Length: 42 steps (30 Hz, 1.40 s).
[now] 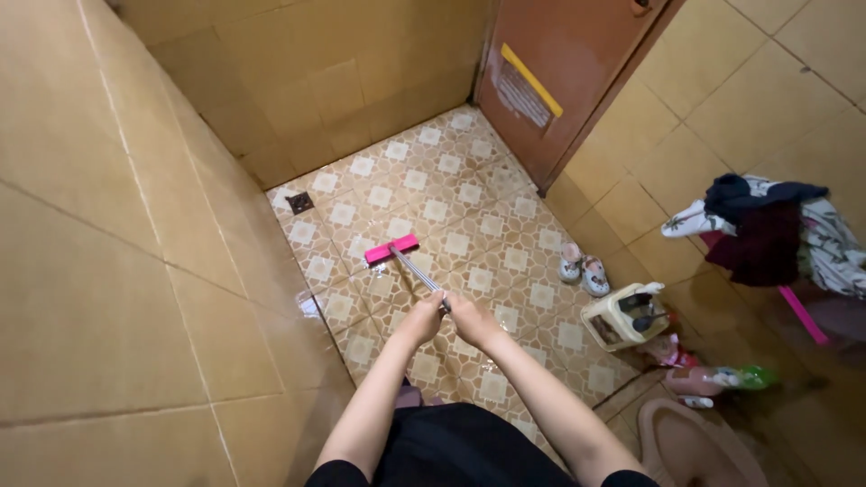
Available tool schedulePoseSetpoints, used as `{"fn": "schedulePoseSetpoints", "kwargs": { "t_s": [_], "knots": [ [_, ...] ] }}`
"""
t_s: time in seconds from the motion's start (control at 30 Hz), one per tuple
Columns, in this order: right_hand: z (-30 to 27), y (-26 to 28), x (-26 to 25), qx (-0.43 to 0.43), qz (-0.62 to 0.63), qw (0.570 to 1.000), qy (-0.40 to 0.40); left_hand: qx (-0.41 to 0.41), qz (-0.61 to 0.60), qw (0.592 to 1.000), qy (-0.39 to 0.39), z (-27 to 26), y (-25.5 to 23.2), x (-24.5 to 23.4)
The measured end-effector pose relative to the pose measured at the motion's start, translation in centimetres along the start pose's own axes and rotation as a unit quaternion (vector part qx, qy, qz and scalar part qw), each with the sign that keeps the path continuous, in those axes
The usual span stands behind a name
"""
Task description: Scrubbing the tiled floor of a small bathroom using a long-handled floor brush and water.
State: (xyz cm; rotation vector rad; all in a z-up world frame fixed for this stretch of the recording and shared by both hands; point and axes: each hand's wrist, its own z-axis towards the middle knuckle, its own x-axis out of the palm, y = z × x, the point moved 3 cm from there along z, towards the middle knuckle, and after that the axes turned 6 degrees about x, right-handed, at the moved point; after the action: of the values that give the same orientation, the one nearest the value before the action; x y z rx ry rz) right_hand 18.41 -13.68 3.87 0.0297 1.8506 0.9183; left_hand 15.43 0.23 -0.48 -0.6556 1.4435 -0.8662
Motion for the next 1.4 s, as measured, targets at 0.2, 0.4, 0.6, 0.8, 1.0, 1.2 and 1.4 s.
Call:
{"fn": "schedulePoseSetpoints", "kwargs": {
  "t_s": [0.2, 0.4, 0.6, 0.8, 1.0, 1.2, 1.4],
  "knots": [
    [-0.7, -1.0, -1.3, 0.008, -0.011, 1.0, -0.027, 0.005, -0.265, 0.964, -0.001, 1.3, 1.8, 3.6],
    [-3.7, -0.1, -3.7, 0.042, -0.033, 0.998, -0.034, 0.016, -0.023, 1.0, 0.012, -0.1, -3.8, 1.9],
    [-7.0, -1.4, -3.5, -0.001, -0.04, 0.997, -0.061, 0.079, -0.078, 0.993, -0.045, -2.2, -5.4, 4.3],
    [-10.4, -2.3, -2.9, -0.009, -0.077, 0.99, -0.114, 0.127, -0.027, 0.989, -0.071, -4.4, -6.4, 6.9],
    [-14.0, 0.8, -5.3, 0.083, -0.094, 0.991, -0.05, 0.107, -0.038, 0.99, -0.087, -7.1, -8.6, 7.6],
    [-15.6, -1.2, -3.0, 0.031, -0.131, 0.987, -0.086, 0.146, -0.055, 0.986, -0.056, -8.0, -9.3, 8.6],
    [-17.0, 1.0, -2.1, 0.09, -0.123, 0.985, -0.085, 0.107, -0.057, 0.993, 0.011, -8.5, -7.9, 9.3]
  ]
}}
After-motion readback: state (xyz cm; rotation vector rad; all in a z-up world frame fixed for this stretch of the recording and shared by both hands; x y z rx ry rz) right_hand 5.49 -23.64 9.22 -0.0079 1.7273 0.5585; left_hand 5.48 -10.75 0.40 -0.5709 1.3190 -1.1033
